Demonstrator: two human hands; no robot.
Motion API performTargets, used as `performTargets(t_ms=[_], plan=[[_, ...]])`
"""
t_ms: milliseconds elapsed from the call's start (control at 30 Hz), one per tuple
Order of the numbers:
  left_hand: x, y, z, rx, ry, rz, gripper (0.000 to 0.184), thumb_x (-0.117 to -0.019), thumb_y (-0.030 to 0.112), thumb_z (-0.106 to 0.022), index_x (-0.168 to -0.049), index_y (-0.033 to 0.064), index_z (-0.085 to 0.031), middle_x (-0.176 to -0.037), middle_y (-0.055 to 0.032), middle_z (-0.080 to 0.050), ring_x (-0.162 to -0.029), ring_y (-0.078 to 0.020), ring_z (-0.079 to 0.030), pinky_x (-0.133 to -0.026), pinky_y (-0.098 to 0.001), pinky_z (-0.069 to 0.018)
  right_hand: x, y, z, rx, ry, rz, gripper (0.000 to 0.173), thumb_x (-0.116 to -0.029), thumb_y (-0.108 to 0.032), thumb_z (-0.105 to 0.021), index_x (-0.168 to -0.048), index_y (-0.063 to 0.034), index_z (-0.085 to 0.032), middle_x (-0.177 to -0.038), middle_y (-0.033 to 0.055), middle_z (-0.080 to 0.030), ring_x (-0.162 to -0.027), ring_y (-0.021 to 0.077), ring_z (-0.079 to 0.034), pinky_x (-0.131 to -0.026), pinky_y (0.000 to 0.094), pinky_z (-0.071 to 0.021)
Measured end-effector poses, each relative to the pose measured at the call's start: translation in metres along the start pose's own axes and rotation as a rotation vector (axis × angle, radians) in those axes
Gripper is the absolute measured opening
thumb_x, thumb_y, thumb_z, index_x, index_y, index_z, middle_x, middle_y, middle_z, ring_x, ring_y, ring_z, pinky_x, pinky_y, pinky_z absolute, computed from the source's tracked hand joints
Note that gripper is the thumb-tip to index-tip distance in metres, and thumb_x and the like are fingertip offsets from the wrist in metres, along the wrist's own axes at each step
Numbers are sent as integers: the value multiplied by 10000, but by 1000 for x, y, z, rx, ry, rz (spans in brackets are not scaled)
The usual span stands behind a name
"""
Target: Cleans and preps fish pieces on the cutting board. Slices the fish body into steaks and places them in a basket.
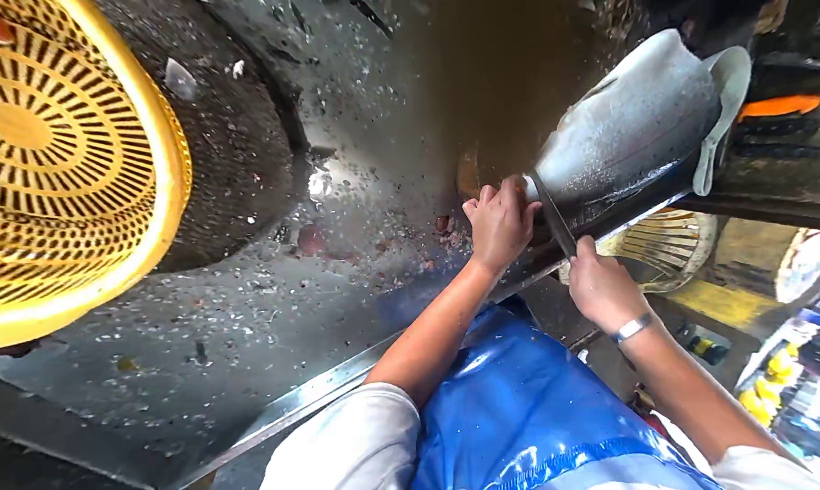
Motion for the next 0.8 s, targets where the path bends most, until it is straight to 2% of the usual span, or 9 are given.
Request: performTargets(t_ms=[67, 167, 300, 367, 433, 500, 600, 700, 800], plan=[[-2, -1, 2, -4, -14, 6, 407, -932, 412, -711, -1234, 149, -636, -837, 31, -698, -860, -229, -634, -842, -524, -434, -20, -4, -15, -47, 37, 9, 340, -1113, -256, -385, -1371, -39, -428, -891, 248, -681, -855, 469, -718, -697, 627, -574], [4, 4, 3, -14, -62, 25, 431, -940, 427, -697, -1264, 150, -630, -869, 19, -704, -892, -243, -635, -872, -537, -437, -40, -2, -41, -147, 177, 99, 360, -1109, -287, -385, -1382, -52, -397, -797, 234, -653, -733, 459, -706, -608, 617, -567], [1, 4, 7, -23, -74, 11, 434, -931, 410, -718, -1260, 141, -629, -880, 6, -708, -882, -246, -635, -865, -535, -436, -17, 8, -23, -22, 37, 58, 300, -1114, -257, -401, -1334, -55, -434, -877, 216, -679, -859, 437, -725, -716, 595, -584], [-4, 3, 8, -46, -53, 8, 443, -932, 423, -712, -1269, 148, -629, -894, 9, -719, -889, -241, -641, -873, -531, -438, -43, 7, -44, -113, 73, 69, 385, -1108, -244, -404, -1428, -30, -406, -902, 250, -693, -885, 465, -721, -751, 628, -576], [2, 7, 8, -61, -82, 38, 456, -933, 428, -702, -1283, 147, -622, -948, -6, -730, -936, -254, -650, -907, -545, -440, -58, 9, -66, -182, 139, 84, 385, -1085, -227, -427, -1426, -55, -381, -838, 246, -679, -802, 469, -718, -677, 637, -570], [-5, 9, 10, -90, -63, 50, 462, -915, 432, -680, -1272, 145, -627, -952, -8, -727, -949, -255, -651, -913, -552, -438, -62, 5, -60, -197, 170, 102, 379, -1085, -236, -437, -1423, -74, -377, -816, 237, -672, -764, 458, -715, -641, 626, -567], [0, 14, 10, -140, -116, 95, 497, -889, 396, -620, -1321, 151, -592, -967, -24, -732, -994, -264, -656, -934, -564, -425, -34, 16, -56, -154, 140, 99, 363, -1100, -276, -401, -1409, -89, -368, -798, 227, -656, -720, 448, -706, -578, 607, -561], [-4, 16, 12, -243, -120, 105, 504, -895, 359, -552, -1365, 182, -587, -1023, -33, -745, -1056, -271, -656, -936, -554, -419, -11, 38, -61, -67, 23, 58, 338, -1105, -262, -397, -1400, -99, -387, -887, 214, -683, -843, 440, -724, -689, 612, -581], [-2, 18, 13, -290, -79, 86, 439, -933, 412, -582, -1306, 187, -629, -1006, -31, -751, -1036, -270, -673, -938, -551, -434, 10, 64, -74, 1, -74, 44, 372, -1112, -263, -366, -1446, -99, -387, -998, 220, -703, -966, 426, -726, -797, 601, -581]])
Point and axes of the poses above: each hand's wrist, its own x-axis away from the middle knuckle, its own z-axis out of the back of the hand, y = z × x, the point moved 4 cm from there along -x, towards the middle knuckle
